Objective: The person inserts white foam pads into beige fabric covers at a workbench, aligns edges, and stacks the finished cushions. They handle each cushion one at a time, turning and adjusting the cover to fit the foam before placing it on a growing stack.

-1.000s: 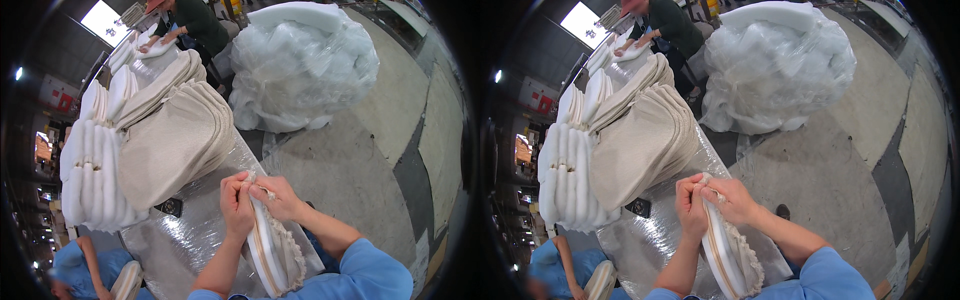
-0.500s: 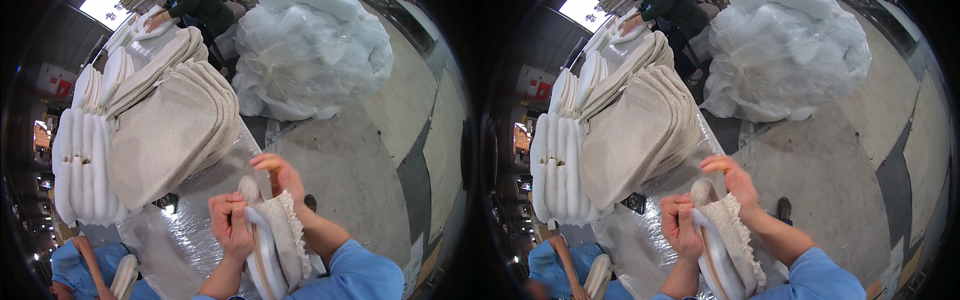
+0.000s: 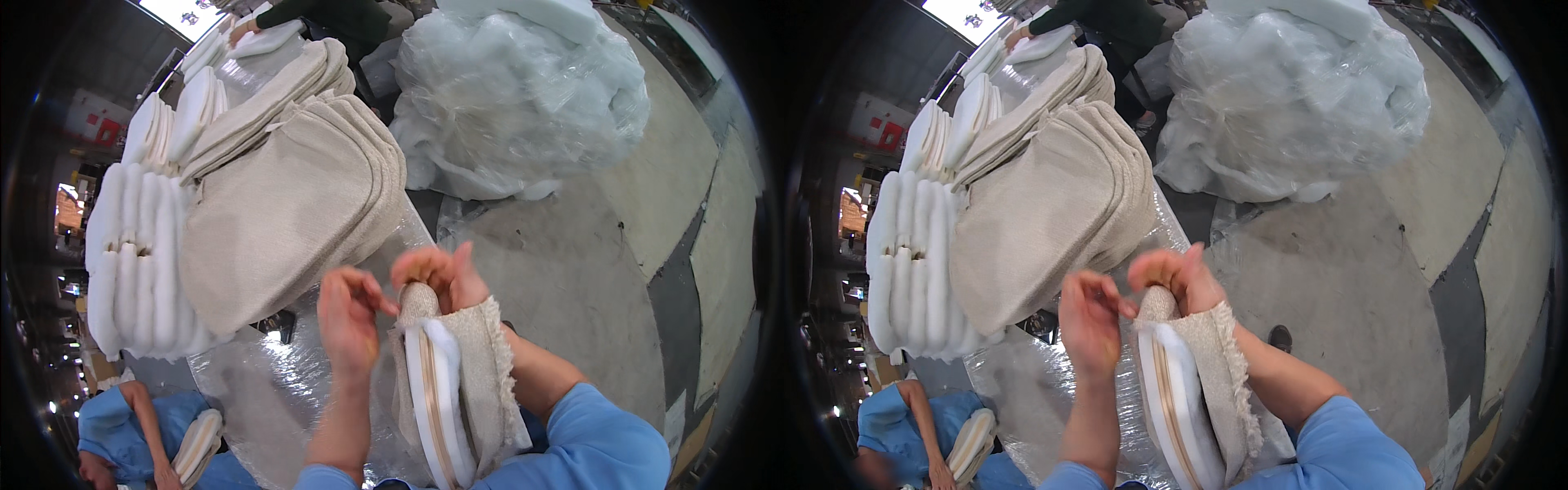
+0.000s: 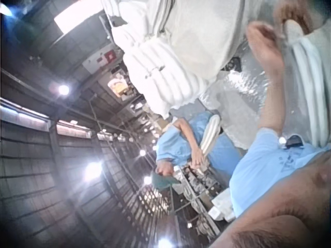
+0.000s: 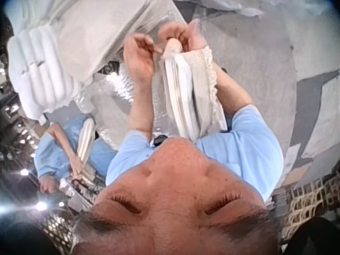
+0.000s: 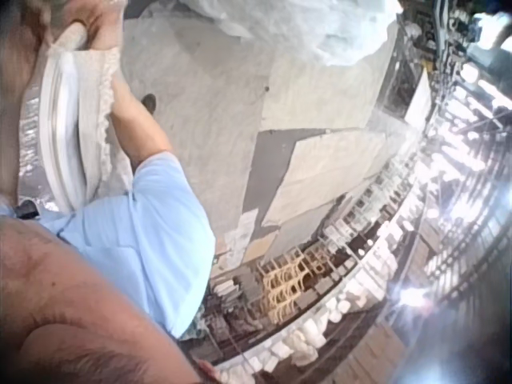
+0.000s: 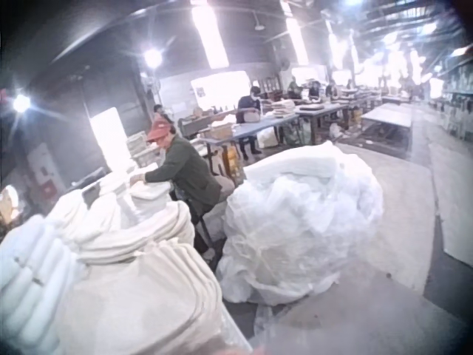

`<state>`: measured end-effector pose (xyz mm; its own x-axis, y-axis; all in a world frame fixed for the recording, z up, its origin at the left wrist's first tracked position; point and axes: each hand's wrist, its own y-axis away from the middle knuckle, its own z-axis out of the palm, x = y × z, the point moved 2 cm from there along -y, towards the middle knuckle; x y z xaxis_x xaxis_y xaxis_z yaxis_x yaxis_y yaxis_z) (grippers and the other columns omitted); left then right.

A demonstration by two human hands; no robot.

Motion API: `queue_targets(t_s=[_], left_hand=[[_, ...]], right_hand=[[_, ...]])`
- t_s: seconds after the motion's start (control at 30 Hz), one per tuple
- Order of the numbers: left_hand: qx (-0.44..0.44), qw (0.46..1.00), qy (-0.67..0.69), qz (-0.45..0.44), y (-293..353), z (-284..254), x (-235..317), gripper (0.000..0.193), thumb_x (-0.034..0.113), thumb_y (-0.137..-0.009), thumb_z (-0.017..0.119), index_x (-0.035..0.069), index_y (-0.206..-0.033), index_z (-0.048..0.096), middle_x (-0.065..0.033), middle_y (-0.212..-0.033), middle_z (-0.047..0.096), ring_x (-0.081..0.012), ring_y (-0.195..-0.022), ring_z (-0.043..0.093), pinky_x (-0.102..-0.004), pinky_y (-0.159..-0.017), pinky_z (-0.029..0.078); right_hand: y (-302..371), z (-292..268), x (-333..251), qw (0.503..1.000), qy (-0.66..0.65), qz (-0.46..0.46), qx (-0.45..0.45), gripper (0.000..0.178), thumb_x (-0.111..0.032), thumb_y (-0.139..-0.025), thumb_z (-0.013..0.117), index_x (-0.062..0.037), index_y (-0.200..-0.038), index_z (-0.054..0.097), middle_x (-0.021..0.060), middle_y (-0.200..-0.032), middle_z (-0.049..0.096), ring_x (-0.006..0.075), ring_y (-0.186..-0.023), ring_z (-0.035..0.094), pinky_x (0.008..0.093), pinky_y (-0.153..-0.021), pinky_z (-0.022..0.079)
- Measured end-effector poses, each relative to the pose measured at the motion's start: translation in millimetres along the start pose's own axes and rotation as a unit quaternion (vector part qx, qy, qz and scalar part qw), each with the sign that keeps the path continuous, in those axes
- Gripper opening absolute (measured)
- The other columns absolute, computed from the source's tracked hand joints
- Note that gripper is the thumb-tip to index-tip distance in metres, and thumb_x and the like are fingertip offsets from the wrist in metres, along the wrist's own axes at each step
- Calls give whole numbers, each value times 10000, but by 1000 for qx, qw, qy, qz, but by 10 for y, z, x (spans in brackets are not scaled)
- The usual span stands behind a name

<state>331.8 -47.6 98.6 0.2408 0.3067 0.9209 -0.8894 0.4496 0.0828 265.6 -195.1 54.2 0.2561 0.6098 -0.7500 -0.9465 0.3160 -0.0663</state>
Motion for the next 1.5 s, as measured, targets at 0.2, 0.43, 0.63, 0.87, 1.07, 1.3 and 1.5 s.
queue_targets(t_s=[0.2,0.43,0.63,0.87,1.07,1.3,1.5], left_hand=[[-136,971,-194,-30,-674,442,-154,377,339,-1160,408,38,-1197,632,-66,-1093,669,-162,-969,619,-319,-911,481],[-106,980,-164,-30,-473,520,-235,499,418,-1175,331,46,-1410,567,-78,-1270,644,-172,-1187,569,-349,-1044,427],[-61,989,-135,19,-299,357,-329,577,455,-1175,292,23,-1503,488,-110,-1387,562,-214,-1267,524,-385,-1117,396],[-65,989,-118,64,-58,154,-493,607,455,-1173,309,-10,-1530,470,-134,-1498,539,-237,-1401,492,-405,-1193,366],[-136,985,-103,38,300,-43,-140,647,396,-1069,491,-63,-1525,469,-221,-1517,574,-287,-1445,511,-425,-1236,359],[-179,966,-181,51,339,-77,108,595,-9,-884,534,-32,-1478,555,-172,-1541,559,-262,-1479,471,-372,-1233,331],[-166,955,-232,79,327,-68,70,260,71,-1030,618,-8,-1256,719,-188,-1542,547,-256,-1414,522,-388,-1180,396]], right_hand=[[-195,97,89,982,21,-27,184,984,-848,-1021,251,-101,-1658,320,77,-1466,548,199,-1329,507,428,-1153,358],[-187,315,-37,970,164,-78,163,1101,-894,-976,239,-109,-1740,124,149,-1629,358,264,-1391,436,434,-1210,304],[-240,425,-156,898,414,-148,14,1095,-802,-1017,387,-2,-1713,113,350,-1704,182,474,-1602,209,537,-1283,206],[-39,361,-86,946,303,-116,21,1015,-702,-1050,464,1,-1701,128,270,-1756,110,435,-1632,150,535,-1301,170],[736,364,-34,989,-146,-9,37,1116,-628,-953,731,-77,-1710,124,145,-1751,195,301,-1646,176,487,-1303,220],[697,365,-586,915,399,53,-11,303,-328,-1013,710,-49,-1123,671,186,-1163,688,309,-1035,696,390,-839,559],[519,451,-527,939,341,45,-29,352,-381,-1122,545,-64,-1127,699,160,-864,704,340,-770,725,411,-706,545]])
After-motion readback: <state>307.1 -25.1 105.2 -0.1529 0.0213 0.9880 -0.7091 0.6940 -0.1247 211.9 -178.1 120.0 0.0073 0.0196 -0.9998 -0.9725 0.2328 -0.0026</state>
